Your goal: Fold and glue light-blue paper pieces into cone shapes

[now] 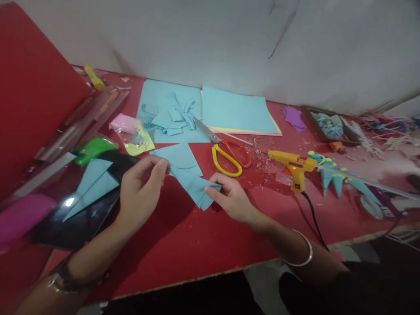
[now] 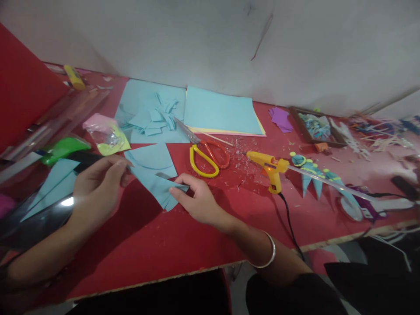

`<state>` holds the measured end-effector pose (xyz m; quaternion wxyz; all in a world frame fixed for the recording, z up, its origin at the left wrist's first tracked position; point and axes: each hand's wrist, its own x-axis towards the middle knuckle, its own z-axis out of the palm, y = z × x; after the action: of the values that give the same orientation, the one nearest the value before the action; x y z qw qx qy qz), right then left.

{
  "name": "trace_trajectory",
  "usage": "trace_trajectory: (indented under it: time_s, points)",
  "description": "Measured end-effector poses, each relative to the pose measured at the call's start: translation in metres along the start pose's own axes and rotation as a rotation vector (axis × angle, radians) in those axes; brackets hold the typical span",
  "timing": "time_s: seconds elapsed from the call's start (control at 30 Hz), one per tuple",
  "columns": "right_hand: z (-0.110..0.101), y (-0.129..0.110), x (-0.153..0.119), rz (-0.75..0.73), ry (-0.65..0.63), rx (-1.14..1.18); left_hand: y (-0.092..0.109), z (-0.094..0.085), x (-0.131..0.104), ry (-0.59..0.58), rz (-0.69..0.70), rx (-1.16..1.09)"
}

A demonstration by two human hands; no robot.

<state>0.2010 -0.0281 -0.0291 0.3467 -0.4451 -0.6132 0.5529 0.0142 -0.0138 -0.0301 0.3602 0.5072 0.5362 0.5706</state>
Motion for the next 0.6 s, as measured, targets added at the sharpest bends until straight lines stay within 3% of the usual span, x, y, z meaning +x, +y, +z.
trace_trajectory:
  time_s: [0.17, 0.33, 0.4, 0.6]
  points:
    - [-0.001, 0.002, 0.001, -0.002, 0.013, -0.013, 0.001, -0.006, 0.004, 0.038, 0.051, 0.109]
    - [0.001, 0.002, 0.001, 0.043, 0.000, 0.044, 0.001, -0.003, 0.001, -0.280, 0.028, 0.163]
    - [0.001, 0.002, 0.000, 0.070, -0.048, 0.061, 0.006, 0.000, -0.001, -0.350, 0.016, 0.255]
    - [0.000, 0.000, 0.000, 0.072, -0.073, 0.061, 0.015, 0.005, -0.001, -0.325, -0.005, 0.344]
